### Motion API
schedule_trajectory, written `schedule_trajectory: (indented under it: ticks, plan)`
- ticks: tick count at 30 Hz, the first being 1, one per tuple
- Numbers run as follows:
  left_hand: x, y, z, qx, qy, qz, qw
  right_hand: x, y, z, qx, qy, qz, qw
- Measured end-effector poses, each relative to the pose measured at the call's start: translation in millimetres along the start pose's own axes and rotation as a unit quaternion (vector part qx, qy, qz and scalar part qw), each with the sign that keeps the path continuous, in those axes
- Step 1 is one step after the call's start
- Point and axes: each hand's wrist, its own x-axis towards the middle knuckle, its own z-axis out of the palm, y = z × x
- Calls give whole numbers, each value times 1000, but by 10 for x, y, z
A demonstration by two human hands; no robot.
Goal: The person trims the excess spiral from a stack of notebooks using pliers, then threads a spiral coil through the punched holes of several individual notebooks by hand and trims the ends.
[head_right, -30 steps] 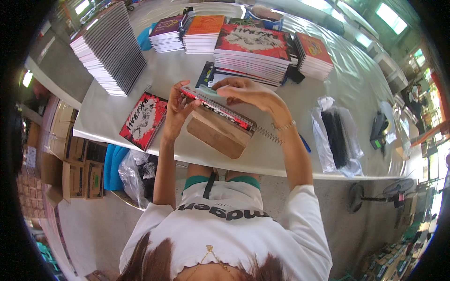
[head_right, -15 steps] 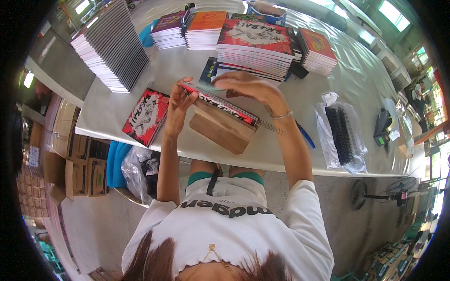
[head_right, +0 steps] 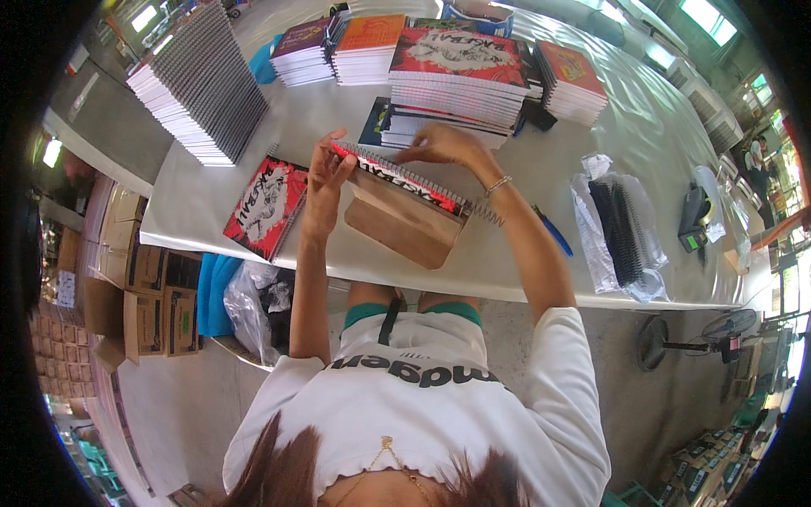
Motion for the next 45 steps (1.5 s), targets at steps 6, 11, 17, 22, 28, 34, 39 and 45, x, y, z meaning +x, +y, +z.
schedule_trajectory:
  ticks: [6,11,17,22,28,34,39,45]
  plan:
    - [-9,41,31,-1,2,-6,1000,-96,28,-7,653,-109,-64,747]
    - [15,-32,-20,8,3,-3,1000,1,-50,27,358,-32,-61,931]
    - [-19,47,41,6,-6,-8,1000,35,-17,94,310,-37,-77,947]
    - [-27,-77,-13,-11,24,-5,1000,7,496,334,320,-1,-84,944]
    - [-495,0,406,-49,130,-1,990,-822,1143,781,301,252,-169,904]
    - [-602,78,356,67,94,29,993,-1600,1190,1429,-76,391,256,881]
    - [-543,133,225,179,18,51,982,-1833,1006,1535,35,527,190,827]
    - [-543,207,233,209,18,79,974,-1781,-193,1148,115,595,-12,795]
